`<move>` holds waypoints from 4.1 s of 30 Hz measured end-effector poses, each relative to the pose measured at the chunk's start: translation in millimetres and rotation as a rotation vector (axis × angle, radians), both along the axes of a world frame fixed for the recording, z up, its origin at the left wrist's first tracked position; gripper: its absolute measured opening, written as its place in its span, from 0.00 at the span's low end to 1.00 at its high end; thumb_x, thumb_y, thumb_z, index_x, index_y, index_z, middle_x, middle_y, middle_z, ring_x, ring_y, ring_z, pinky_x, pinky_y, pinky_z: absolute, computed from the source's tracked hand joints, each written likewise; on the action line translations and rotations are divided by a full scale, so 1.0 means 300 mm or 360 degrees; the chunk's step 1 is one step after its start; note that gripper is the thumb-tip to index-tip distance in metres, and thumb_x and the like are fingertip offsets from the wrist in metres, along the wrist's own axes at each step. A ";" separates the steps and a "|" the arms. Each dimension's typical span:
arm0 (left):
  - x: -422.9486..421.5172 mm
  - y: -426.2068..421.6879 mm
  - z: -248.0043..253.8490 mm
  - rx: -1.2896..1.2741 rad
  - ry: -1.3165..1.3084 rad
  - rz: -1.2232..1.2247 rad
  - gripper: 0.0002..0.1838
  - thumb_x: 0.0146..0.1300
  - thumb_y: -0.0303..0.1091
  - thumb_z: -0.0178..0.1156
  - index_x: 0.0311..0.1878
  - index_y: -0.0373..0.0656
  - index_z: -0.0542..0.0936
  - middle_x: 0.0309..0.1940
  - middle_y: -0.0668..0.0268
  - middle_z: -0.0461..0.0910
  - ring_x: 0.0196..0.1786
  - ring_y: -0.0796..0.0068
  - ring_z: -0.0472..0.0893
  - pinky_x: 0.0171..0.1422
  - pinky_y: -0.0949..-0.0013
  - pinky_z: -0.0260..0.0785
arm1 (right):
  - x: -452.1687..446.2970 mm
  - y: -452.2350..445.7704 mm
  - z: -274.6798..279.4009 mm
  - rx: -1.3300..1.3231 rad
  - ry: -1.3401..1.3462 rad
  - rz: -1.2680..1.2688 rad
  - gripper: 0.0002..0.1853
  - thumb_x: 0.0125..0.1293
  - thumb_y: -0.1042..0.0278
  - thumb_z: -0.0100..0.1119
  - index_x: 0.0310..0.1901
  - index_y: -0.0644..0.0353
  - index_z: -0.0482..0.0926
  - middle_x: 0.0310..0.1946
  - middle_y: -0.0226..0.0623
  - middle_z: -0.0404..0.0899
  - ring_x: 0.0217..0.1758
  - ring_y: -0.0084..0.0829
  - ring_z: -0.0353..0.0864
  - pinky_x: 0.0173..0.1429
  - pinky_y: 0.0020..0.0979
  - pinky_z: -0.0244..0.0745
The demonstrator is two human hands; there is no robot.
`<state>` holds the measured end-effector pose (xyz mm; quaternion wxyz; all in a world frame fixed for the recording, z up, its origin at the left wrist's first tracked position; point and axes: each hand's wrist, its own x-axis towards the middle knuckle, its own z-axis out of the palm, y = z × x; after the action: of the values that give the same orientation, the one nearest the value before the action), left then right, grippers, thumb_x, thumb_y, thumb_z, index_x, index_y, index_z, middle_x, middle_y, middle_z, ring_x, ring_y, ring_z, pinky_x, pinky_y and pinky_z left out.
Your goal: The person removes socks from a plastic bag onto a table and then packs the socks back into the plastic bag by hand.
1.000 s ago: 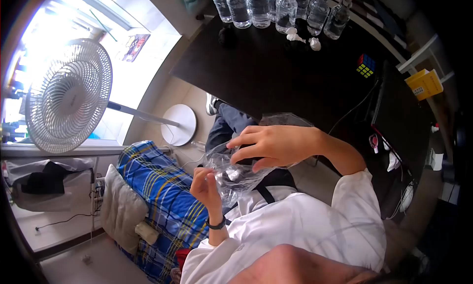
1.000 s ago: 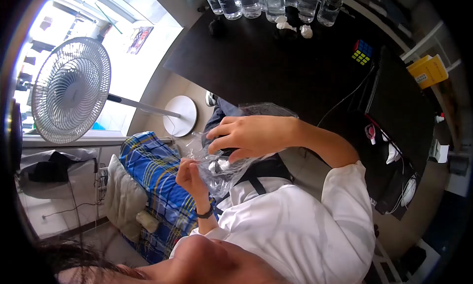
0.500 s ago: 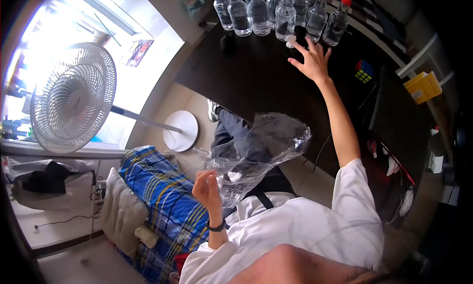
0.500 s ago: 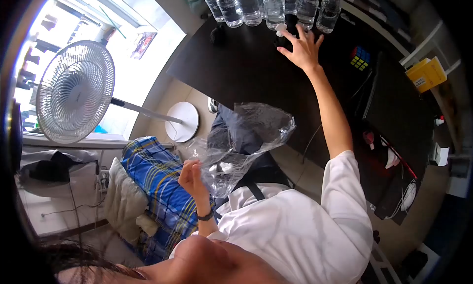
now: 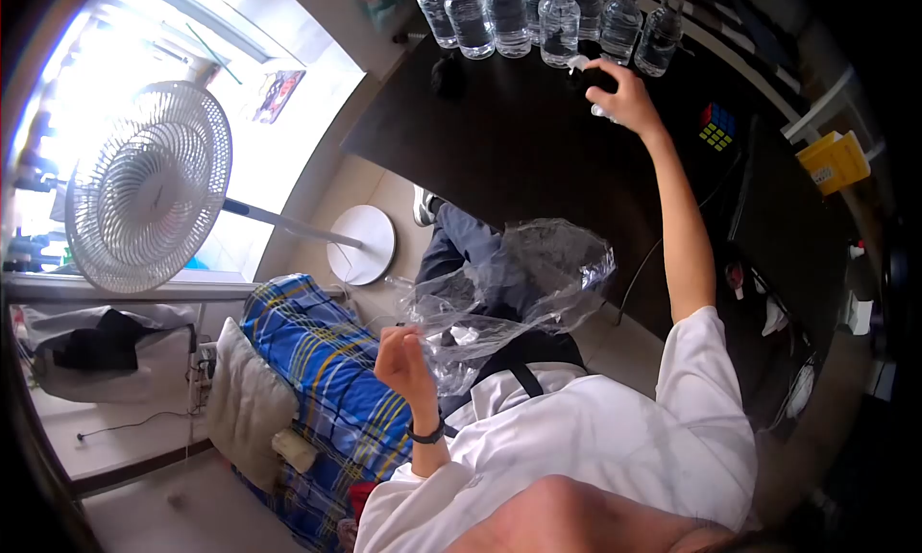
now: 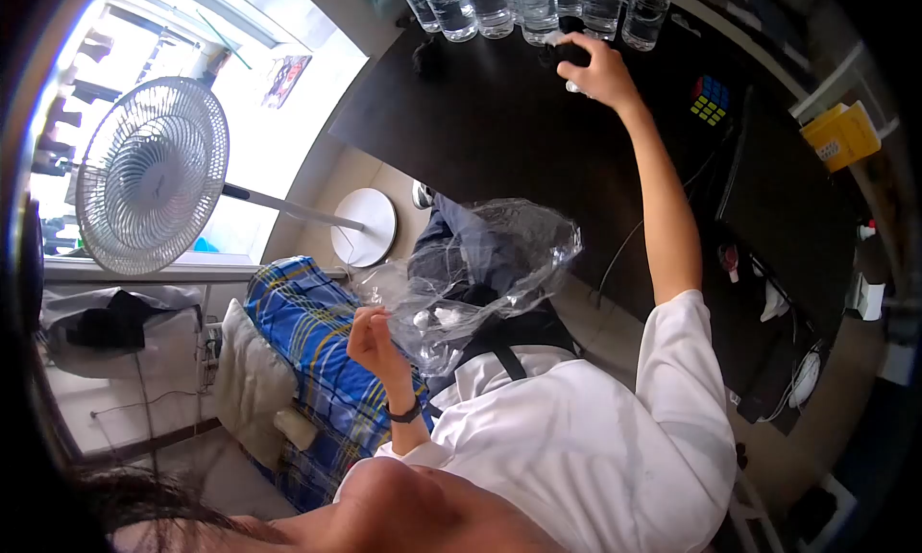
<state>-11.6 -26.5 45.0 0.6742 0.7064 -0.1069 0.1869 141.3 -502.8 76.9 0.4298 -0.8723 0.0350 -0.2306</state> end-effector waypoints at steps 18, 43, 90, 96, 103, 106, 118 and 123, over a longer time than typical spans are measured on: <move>-0.018 -0.032 -0.008 0.0095 -0.0044 0.0138 0.14 0.73 0.34 0.62 0.32 0.35 0.77 0.30 0.67 0.76 0.37 0.76 0.71 0.45 0.72 0.60 | -0.362 0.464 0.460 -0.0533 0.0283 0.1663 0.31 0.54 0.54 0.79 0.60 0.50 0.81 0.42 0.38 0.86 0.43 0.42 0.88 0.47 0.38 0.83; -0.026 -0.022 0.005 -0.0011 -0.0003 0.0072 0.15 0.73 0.36 0.61 0.32 0.36 0.75 0.30 0.67 0.74 0.37 0.76 0.69 0.44 0.71 0.59 | -0.063 -0.079 -0.006 -0.1188 0.0577 -0.1084 0.38 0.66 0.40 0.67 0.76 0.22 0.62 0.80 0.47 0.51 0.73 0.74 0.59 0.65 0.86 0.53; -0.064 0.113 -0.011 -0.0277 0.0053 0.0177 0.08 0.72 0.30 0.63 0.40 0.34 0.82 0.37 0.63 0.79 0.36 0.80 0.72 0.40 0.76 0.61 | 0.246 -0.101 -0.010 -0.1044 -0.0317 -0.0228 0.23 0.62 0.50 0.71 0.55 0.50 0.84 0.52 0.45 0.85 0.58 0.50 0.80 0.61 0.46 0.75; -0.086 0.179 -0.037 -0.0380 0.0028 0.0286 0.06 0.71 0.28 0.64 0.41 0.33 0.83 0.37 0.64 0.79 0.36 0.80 0.72 0.40 0.77 0.60 | 0.224 0.036 -0.100 -0.1131 0.0521 -0.0356 0.14 0.61 0.58 0.71 0.46 0.48 0.83 0.52 0.45 0.78 0.60 0.52 0.76 0.63 0.48 0.74; -0.074 0.202 -0.020 -0.0395 0.0129 0.0256 0.07 0.69 0.28 0.65 0.38 0.33 0.84 0.35 0.64 0.80 0.35 0.80 0.74 0.40 0.77 0.62 | 0.408 0.500 0.208 -0.1073 -0.0706 0.0043 0.11 0.63 0.68 0.68 0.47 0.50 0.82 0.58 0.50 0.72 0.60 0.55 0.77 0.61 0.47 0.76; -0.068 0.209 -0.037 -0.0332 0.0009 0.0328 0.08 0.68 0.29 0.67 0.37 0.33 0.84 0.34 0.62 0.81 0.36 0.79 0.75 0.41 0.77 0.64 | 0.573 0.568 0.104 -0.1087 -0.0719 -0.0010 0.12 0.61 0.62 0.70 0.46 0.47 0.82 0.60 0.49 0.70 0.61 0.57 0.74 0.63 0.49 0.73; -0.084 0.238 -0.030 -0.0398 0.0119 0.0373 0.05 0.68 0.27 0.67 0.39 0.33 0.84 0.35 0.63 0.82 0.36 0.77 0.76 0.42 0.76 0.65 | 0.407 0.672 0.153 0.0909 0.0352 0.0912 0.10 0.67 0.73 0.63 0.48 0.55 0.77 0.44 0.29 0.74 0.41 0.24 0.78 0.45 0.26 0.75; -0.077 0.231 -0.040 -0.0492 0.0162 0.0249 0.06 0.68 0.27 0.66 0.38 0.33 0.84 0.35 0.63 0.82 0.37 0.77 0.76 0.42 0.75 0.64 | 0.052 0.688 0.556 -0.0054 0.0116 0.2377 0.18 0.55 0.68 0.75 0.44 0.65 0.80 0.43 0.37 0.80 0.48 0.40 0.87 0.49 0.38 0.81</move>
<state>-34.9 42.9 33.1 0.7627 0.6092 0.0126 0.2170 157.0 -296.3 243.8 0.4571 -0.6775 -0.5560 0.1513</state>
